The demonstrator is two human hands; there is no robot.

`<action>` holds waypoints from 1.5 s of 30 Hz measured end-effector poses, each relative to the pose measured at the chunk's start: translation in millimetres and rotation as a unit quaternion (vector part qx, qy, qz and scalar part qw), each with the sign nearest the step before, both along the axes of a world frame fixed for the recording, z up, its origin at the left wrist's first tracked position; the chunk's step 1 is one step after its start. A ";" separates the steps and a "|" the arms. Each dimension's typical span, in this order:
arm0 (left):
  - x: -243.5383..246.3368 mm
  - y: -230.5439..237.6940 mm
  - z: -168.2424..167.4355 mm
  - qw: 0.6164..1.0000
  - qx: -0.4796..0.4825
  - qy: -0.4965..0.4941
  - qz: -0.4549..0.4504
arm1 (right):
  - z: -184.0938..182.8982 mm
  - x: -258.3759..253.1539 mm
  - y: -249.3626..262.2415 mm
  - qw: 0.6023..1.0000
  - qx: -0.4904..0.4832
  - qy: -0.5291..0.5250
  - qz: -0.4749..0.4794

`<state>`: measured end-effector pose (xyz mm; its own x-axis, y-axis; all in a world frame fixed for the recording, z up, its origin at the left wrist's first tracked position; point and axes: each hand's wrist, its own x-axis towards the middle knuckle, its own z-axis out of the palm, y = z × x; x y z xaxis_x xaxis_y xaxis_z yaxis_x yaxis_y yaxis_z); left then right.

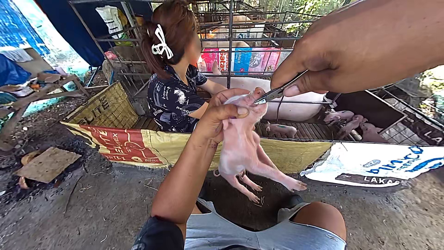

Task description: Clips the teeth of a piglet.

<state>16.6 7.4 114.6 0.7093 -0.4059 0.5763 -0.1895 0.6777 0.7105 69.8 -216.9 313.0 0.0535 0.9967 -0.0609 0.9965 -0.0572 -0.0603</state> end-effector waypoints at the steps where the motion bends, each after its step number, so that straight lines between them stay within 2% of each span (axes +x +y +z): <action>1: 0.5 0.0 0.1 1.000 0.004 -0.001 0.003 | -0.3 -0.9 0.9 1.000 0.013 -0.003 -0.003; 4: 6.1 0.2 0.1 1.000 0.015 -0.004 0.017 | 8.9 -28.3 3.5 0.997 -0.013 -0.063 -0.041; 9: 5.9 -2.0 -3.2 1.000 0.008 0.002 0.021 | -6.3 -47.6 -0.9 0.995 -0.016 -0.095 -0.040; 13: 11.8 -4.2 -10.0 0.999 0.018 0.000 0.028 | -24.4 -70.7 -5.0 0.965 -0.061 -0.160 -0.197; 15: 14.2 -4.6 -13.2 0.999 0.021 0.006 0.030 | -29.4 -71.2 -4.8 0.958 -0.066 -0.167 -0.224; 17: 14.6 -5.2 -15.1 0.999 0.025 0.003 0.027 | -36.6 -49.2 -13.1 0.975 -0.031 -0.140 -0.169; 19: 15.4 -6.8 -16.6 0.999 0.022 0.001 0.026 | -55.0 -8.6 -25.4 0.990 0.058 -0.120 -0.050; 20: 16.3 -8.3 -17.7 0.999 0.024 0.004 0.030 | -60.2 -5.8 -27.3 0.987 0.078 -0.129 -0.046; 22: 19.1 -12.1 -23.6 0.998 0.036 0.019 0.050 | -46.9 -45.9 -15.1 0.963 -0.038 -0.173 -0.201; 23: 21.9 -12.5 -26.7 0.997 0.046 0.024 0.061 | -46.8 -55.9 -9.3 0.947 -0.064 -0.197 -0.246; 26: 30.6 -15.3 -33.8 0.993 0.065 0.024 0.095 | -61.0 -50.8 -8.4 0.935 -0.046 -0.234 -0.264; 29: 33.4 -19.8 -37.7 0.991 0.060 0.002 0.117 | -71.3 -41.6 -13.4 0.937 -0.063 -0.216 -0.267; 32: 32.5 -17.6 -37.7 0.981 0.076 0.002 0.178 | -73.2 -60.4 -19.0 0.914 -0.117 -0.147 -0.360; 35: 37.8 -15.3 -38.4 0.965 0.058 0.011 0.257 | -98.8 -87.5 -43.3 0.902 -0.019 -0.086 -0.423; 37: 41.2 -16.0 -41.5 0.953 0.043 0.008 0.301 | -137.2 -103.2 -56.5 0.890 0.125 -0.066 -0.433; 39: 40.1 -19.6 -43.5 0.942 0.036 -0.002 0.334 | -179.0 -112.7 -59.5 0.861 0.272 0.011 -0.430; 41: 36.4 -25.9 -45.2 0.933 0.032 -0.011 0.358 | -214.6 -117.3 -50.2 0.805 0.401 0.166 -0.405; 43: 32.5 -32.9 -48.3 0.925 0.028 -0.027 0.379 | -242.7 -119.5 -28.4 0.712 0.514 0.329 -0.346; 45: 29.3 -39.4 -50.4 0.919 0.017 -0.042 0.393 | -262.3 -116.9 -4.5 0.630 0.581 0.422 -0.294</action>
<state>45.9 -31.9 64.1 0.7443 0.1930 0.6394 -0.6660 0.2868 0.6886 -47.1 -221.3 50.7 0.8721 0.2173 0.4385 0.4083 0.1707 -0.8967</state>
